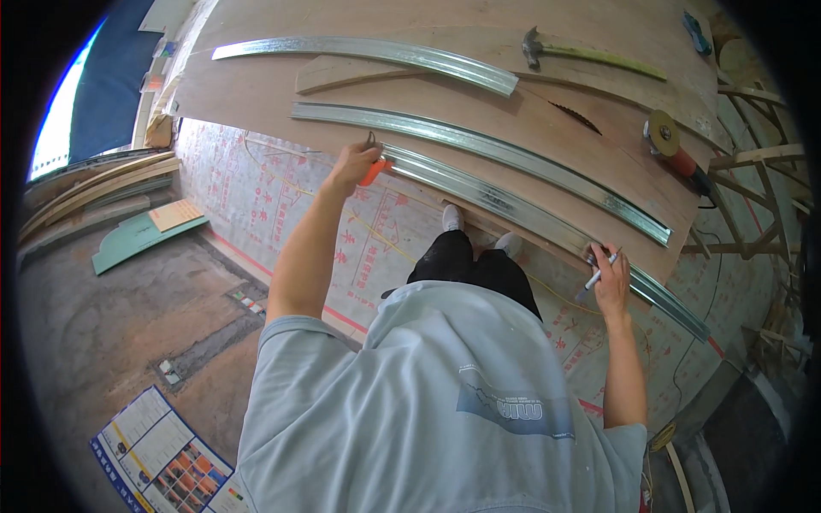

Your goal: Measuring and cutting metal profiles using a tape measure, marker, and an angle grinder.

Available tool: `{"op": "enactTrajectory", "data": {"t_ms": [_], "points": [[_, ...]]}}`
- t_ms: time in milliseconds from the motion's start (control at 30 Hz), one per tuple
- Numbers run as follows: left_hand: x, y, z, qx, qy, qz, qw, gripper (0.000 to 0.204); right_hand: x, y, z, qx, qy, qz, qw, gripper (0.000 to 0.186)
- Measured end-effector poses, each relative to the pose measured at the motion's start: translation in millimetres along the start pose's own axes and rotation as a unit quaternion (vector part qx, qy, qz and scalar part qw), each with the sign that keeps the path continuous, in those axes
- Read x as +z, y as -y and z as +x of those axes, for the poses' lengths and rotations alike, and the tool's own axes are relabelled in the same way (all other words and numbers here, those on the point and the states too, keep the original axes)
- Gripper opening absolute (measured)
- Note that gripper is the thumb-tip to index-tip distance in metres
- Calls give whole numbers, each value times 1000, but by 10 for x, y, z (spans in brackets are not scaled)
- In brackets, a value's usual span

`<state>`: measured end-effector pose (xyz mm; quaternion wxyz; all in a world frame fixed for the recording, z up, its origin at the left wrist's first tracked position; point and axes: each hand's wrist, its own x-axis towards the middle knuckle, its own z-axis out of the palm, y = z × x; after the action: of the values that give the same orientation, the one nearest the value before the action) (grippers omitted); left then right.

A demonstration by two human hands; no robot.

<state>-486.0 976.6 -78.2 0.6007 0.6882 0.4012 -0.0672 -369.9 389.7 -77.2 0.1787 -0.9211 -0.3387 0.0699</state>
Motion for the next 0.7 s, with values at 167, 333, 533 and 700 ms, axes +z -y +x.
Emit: {"op": "enactTrajectory", "data": {"t_ms": [167, 333, 533, 700], "points": [[-45, -85, 63, 9, -29, 75, 997, 28, -16, 134, 75, -25, -13, 2, 1000, 54], [-67, 86, 175, 54, -78, 112, 989, 38, 49, 178, 63, -18, -20, 0, 1000, 56], [-151, -97, 92, 31, -17, 110, 993, 31, 158, 338, 29, 42, -26, 3, 999, 47], [-416, -259, 103, -30, 89, 108, 990, 33, 203, 661, 57, 116, -57, -16, 991, 50]]}}
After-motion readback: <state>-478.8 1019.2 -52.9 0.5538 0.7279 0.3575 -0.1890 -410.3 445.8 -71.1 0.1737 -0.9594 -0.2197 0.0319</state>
